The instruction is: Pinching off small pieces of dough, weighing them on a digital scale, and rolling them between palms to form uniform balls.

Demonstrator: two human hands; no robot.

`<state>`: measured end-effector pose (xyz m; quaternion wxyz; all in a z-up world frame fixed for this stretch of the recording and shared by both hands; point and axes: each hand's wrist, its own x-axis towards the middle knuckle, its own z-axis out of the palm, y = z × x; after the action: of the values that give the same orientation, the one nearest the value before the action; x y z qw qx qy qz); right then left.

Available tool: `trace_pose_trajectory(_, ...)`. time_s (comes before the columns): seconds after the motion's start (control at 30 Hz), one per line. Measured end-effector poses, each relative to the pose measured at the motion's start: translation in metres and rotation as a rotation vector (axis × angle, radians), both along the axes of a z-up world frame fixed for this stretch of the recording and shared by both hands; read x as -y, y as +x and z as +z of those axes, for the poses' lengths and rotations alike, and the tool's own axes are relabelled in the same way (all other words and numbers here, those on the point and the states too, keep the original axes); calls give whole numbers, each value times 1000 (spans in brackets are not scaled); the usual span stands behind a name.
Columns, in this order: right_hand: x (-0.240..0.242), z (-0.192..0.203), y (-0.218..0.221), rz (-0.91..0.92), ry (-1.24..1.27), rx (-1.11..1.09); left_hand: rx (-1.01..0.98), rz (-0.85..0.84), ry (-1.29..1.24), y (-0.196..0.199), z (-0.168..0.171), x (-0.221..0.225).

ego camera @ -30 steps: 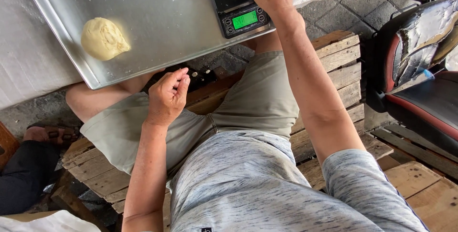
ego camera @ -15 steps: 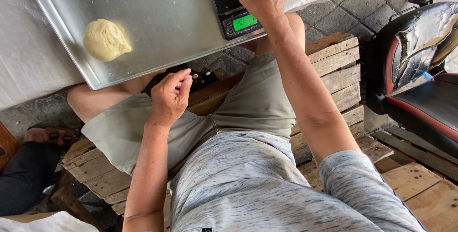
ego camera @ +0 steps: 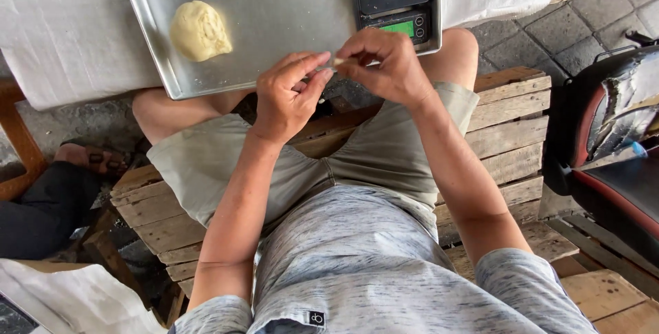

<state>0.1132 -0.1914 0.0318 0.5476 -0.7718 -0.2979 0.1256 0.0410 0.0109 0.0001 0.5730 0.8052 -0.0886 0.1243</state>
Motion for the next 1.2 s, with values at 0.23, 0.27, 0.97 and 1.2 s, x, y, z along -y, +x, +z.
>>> trace_pose_trajectory(0.23, -4, -17, -9, -31, 40, 10, -23, 2, -56, 1, 3, 0)
trace_pose_trajectory(0.27, -5, -21, -8, -25, 137, -54, -83, 5, -168, 1, 3, -1)
trace_pose_trajectory(0.97, 19, -33, 58, -296, -71, 396, 335, 267, 543, 14, -46, -106)
trace_pose_trajectory(1.2, 56, -93, 132, -494, -321, 685, 301, 293, 719, 21, -106, -164)
